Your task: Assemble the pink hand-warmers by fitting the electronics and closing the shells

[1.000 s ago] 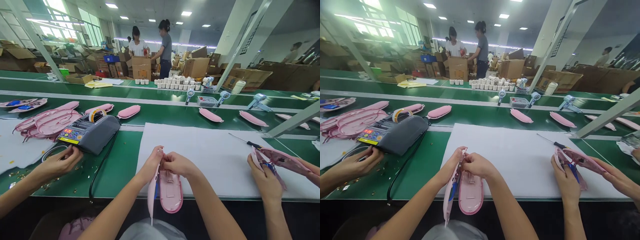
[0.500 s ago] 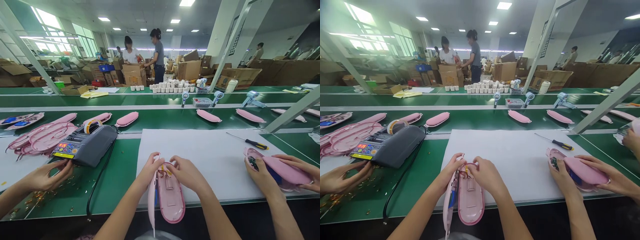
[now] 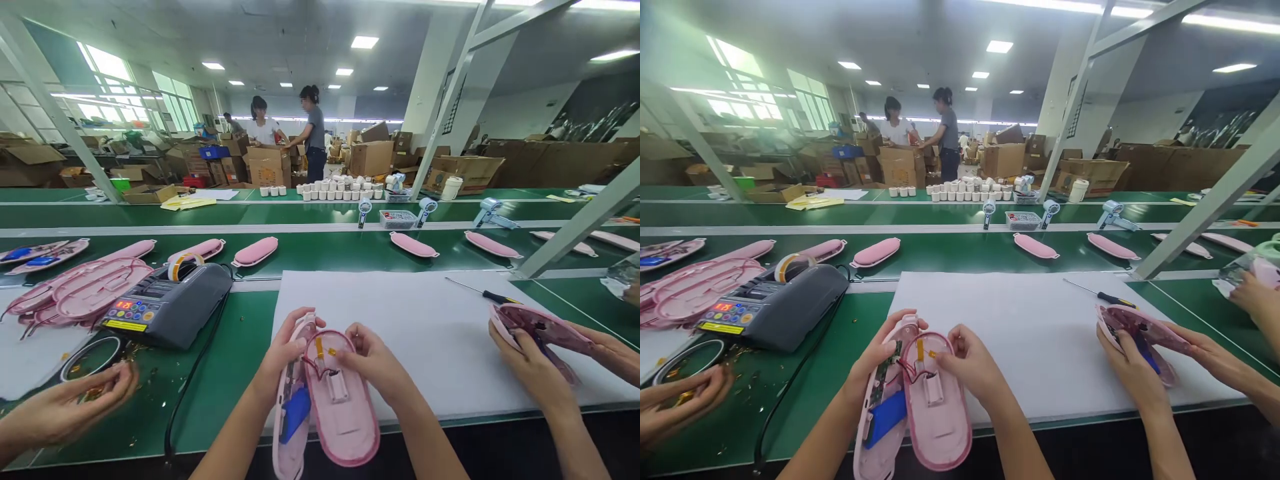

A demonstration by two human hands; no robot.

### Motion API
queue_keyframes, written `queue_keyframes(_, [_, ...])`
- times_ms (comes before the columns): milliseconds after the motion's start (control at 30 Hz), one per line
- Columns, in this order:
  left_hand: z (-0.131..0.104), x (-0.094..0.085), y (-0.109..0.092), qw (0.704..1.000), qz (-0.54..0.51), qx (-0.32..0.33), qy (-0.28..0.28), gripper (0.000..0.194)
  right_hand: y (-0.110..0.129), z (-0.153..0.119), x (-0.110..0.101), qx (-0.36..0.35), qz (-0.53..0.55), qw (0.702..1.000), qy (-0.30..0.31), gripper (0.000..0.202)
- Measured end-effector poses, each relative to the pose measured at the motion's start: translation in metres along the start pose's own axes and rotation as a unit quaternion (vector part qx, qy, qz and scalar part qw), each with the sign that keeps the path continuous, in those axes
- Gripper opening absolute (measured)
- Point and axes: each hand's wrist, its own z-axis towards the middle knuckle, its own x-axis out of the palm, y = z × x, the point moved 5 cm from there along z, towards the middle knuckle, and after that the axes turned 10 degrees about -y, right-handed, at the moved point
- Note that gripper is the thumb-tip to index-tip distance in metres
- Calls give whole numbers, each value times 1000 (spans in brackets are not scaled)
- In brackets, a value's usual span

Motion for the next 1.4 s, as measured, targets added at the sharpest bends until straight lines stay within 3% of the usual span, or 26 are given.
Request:
queue_keyframes(67, [5, 3, -15, 997, -26, 70, 31, 58, 24, 4, -1, -75, 28, 993, -83, 26])
queue_keyframes(167, [21, -1, -27, 991, -18, 132, 24, 62, 43, 9, 6, -184, 41, 963, -191, 21])
queue_keyframes(233, [34, -9, -28, 991, 7, 132, -12, 61, 36, 16, 20, -201, 65, 963, -168, 20])
queue_keyframes(367, [46, -26, -25, 990, 65, 97, -85, 49, -2, 29, 48, -136, 138, 981, -17, 54])
queue_keyframes(433, [44, -27, -26, 987, 109, 80, -91, 49, -16, 28, 51, -130, 161, 978, 15, 61])
queue_keyframes(600, [26, -26, -41, 955, 254, 98, -113, 60, -30, 21, 49, -170, 168, 971, -6, 62])
queue_keyframes(700, [18, -20, -42, 940, 323, 105, -34, 79, -33, 20, 49, -187, 158, 969, -14, 59])
queue_keyframes(767, [15, -20, -42, 919, 371, 133, -17, 83, -33, 18, 49, -206, 148, 967, -12, 58])
queue_keyframes(900, [13, -24, -43, 849, 461, 218, -138, 65, -31, 15, 50, -226, 132, 965, -2, 58])
queue_keyframes(1033, [12, -22, -42, 817, 481, 245, -205, 53, -30, 11, 52, -229, 114, 967, 0, 57])
queue_keyframes(1200, [8, -20, -43, 775, 525, 279, -215, 60, -33, 11, 54, -232, 89, 969, -13, 58])
queue_keyframes(1400, [2, -17, -46, 729, 584, 302, -190, 64, -26, 5, 57, -243, 84, 966, -11, 56])
